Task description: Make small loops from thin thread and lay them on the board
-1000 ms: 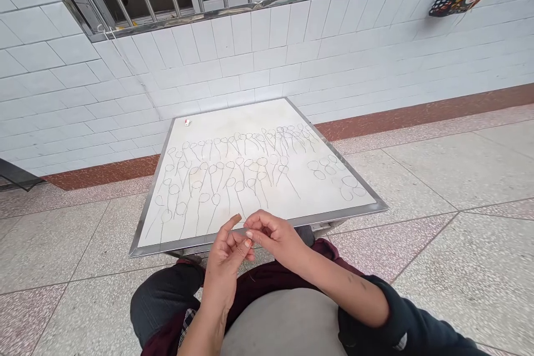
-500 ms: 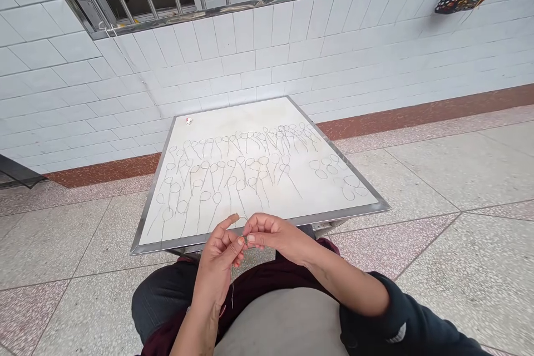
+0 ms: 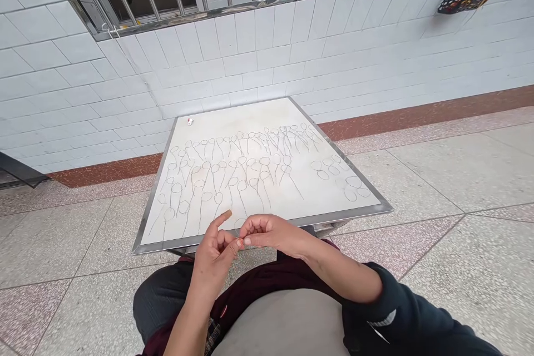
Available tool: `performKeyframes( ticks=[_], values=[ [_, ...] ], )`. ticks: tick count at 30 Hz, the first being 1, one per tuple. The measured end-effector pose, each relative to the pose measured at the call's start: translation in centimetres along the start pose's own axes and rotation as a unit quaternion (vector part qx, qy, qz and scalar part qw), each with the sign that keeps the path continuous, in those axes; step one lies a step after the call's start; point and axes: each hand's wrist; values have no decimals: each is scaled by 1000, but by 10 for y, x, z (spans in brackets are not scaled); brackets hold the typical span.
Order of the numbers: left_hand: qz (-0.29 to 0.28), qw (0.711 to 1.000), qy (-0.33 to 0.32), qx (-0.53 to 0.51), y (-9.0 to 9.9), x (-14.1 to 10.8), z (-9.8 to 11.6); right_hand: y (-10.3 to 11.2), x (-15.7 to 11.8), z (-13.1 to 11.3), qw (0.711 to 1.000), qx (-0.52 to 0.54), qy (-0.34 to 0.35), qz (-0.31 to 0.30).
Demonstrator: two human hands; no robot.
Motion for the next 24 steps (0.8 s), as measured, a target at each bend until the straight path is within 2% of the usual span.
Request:
performKeyframes(
  ticks=[6,13,18,24],
  values=[
    [-16,1000,20,-7,4,-1,3,-7,2,-3,999,4,46,29],
    [-83,994,71,-22,9,4,3,-12,-4,-6,996,-28,72,47],
    [-116,987,92,-55,5,3,-4,-9,-6,-8,995,-20,86,35],
    [-94,987,89,-99,-3,-5,-16,4,-7,-15,991,-59,101,67]
  ],
)
Point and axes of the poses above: each hand's wrist, its own x-axis towards the middle knuckle, its own y-axis out of the back of the hand, z = x × y, and after that the axes turned 2 degrees about z, right-handed
